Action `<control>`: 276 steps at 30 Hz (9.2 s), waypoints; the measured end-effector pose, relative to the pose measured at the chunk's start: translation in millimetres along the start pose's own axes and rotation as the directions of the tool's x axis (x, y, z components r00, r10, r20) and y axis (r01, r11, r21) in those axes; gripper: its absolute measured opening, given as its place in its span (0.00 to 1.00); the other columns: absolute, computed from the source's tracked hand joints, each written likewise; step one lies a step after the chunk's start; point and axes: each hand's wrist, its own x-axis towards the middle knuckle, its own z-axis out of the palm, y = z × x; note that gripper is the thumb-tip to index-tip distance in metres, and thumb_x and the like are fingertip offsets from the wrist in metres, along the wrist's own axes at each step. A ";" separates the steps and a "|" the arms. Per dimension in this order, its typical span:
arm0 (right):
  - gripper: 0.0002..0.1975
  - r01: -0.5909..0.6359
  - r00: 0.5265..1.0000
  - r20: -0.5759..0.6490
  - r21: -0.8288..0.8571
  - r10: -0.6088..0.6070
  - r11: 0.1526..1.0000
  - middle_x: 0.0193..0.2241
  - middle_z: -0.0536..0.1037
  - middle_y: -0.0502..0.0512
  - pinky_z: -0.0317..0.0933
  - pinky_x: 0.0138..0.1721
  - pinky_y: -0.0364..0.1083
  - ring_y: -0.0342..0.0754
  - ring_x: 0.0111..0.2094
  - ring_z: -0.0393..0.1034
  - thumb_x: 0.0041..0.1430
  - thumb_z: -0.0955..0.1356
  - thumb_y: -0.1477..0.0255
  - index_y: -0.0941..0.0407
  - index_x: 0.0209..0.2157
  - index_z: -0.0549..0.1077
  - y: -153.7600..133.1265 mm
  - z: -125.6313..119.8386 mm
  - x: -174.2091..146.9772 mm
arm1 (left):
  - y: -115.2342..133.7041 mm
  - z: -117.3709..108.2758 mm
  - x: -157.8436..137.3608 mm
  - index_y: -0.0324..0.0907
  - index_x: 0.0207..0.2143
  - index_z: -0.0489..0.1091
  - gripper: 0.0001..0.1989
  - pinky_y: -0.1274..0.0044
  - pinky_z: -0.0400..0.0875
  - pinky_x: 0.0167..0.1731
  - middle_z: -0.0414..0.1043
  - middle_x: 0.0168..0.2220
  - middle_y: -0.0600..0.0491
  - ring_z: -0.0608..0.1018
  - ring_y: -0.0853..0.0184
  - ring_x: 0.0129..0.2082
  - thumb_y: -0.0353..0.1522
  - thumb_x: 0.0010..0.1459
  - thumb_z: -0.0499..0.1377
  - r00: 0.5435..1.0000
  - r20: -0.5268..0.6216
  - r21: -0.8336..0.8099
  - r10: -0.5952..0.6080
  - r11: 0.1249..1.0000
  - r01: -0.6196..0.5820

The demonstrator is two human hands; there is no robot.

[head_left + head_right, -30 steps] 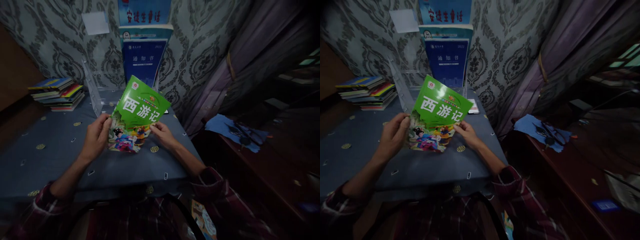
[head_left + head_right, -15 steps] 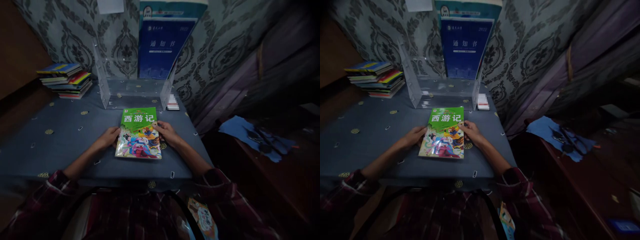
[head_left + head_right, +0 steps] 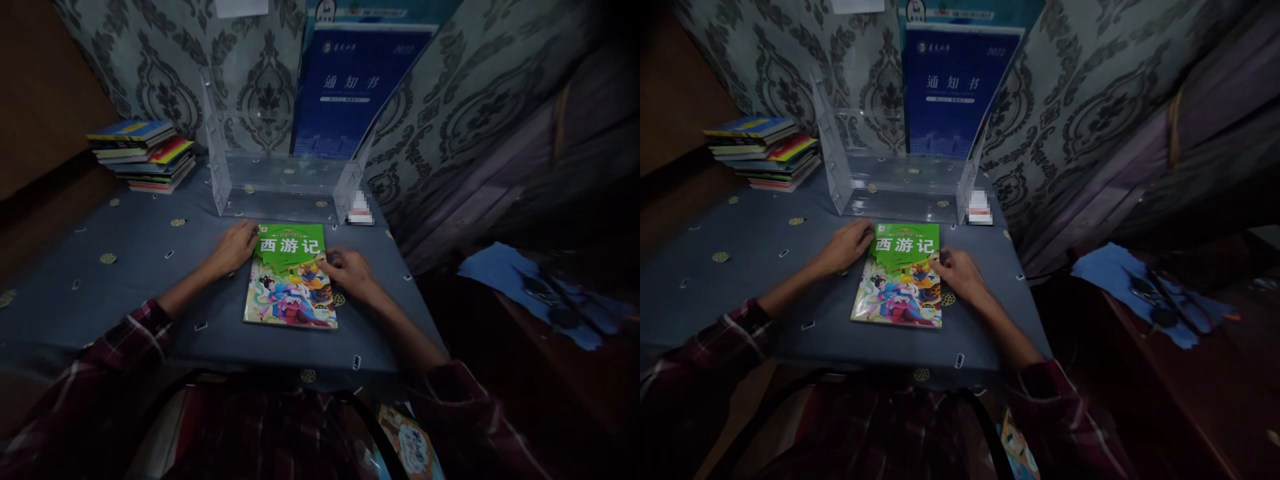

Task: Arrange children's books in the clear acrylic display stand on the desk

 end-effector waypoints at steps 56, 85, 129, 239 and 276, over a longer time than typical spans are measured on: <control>0.17 0.258 0.960 -0.002 0.405 -0.281 0.877 0.56 0.80 0.55 0.55 0.69 0.59 0.50 0.60 0.71 0.71 0.63 0.64 0.53 0.58 0.72 38.5 1.0 79.0 | 44.8 28.2 40.1 0.40 0.58 0.69 0.20 0.60 0.63 0.65 0.72 0.61 0.43 0.70 0.57 0.64 0.33 0.70 0.47 0.838 0.119 -0.197 0.532 0.840 -0.505; 0.15 0.402 0.914 -0.048 0.229 -0.402 0.887 0.56 0.78 0.56 0.60 0.66 0.59 0.53 0.61 0.69 0.69 0.66 0.67 0.52 0.55 0.73 35.2 11.0 77.8 | 107.2 20.1 -53.6 0.37 0.65 0.63 0.28 0.51 0.52 0.68 0.63 0.68 0.38 0.61 0.48 0.70 0.45 0.71 0.51 0.686 0.282 -0.015 0.671 0.718 -0.696; 0.12 0.326 0.944 -0.181 0.396 -0.275 0.858 0.46 0.83 0.59 0.69 0.57 0.54 0.49 0.50 0.78 0.70 0.64 0.69 0.57 0.48 0.76 41.5 15.1 79.3 | 110.1 39.4 -58.7 0.32 0.62 0.68 0.24 0.61 0.69 0.62 0.72 0.62 0.38 0.72 0.53 0.64 0.39 0.73 0.49 0.773 0.053 0.218 0.632 0.748 -0.627; 0.16 0.352 0.931 -0.158 0.144 -0.329 0.925 0.54 0.80 0.57 0.61 0.64 0.56 0.52 0.57 0.74 0.60 0.65 0.76 0.54 0.46 0.80 48.6 29.0 108.6 | 31.3 26.4 10.0 0.37 0.57 0.67 0.18 0.49 0.59 0.63 0.65 0.64 0.34 0.66 0.46 0.66 0.36 0.71 0.50 0.995 0.090 0.150 0.034 0.988 -0.048; 0.11 0.269 0.962 -0.078 0.395 -0.260 0.879 0.27 0.80 0.50 0.70 0.30 0.42 0.41 0.24 0.73 0.61 0.69 0.64 0.56 0.38 0.78 24.7 26.2 60.0 | 53.5 19.5 -39.2 0.40 0.60 0.66 0.23 0.53 0.62 0.62 0.68 0.63 0.37 0.68 0.47 0.64 0.43 0.68 0.55 0.952 0.097 0.130 0.290 0.945 -0.301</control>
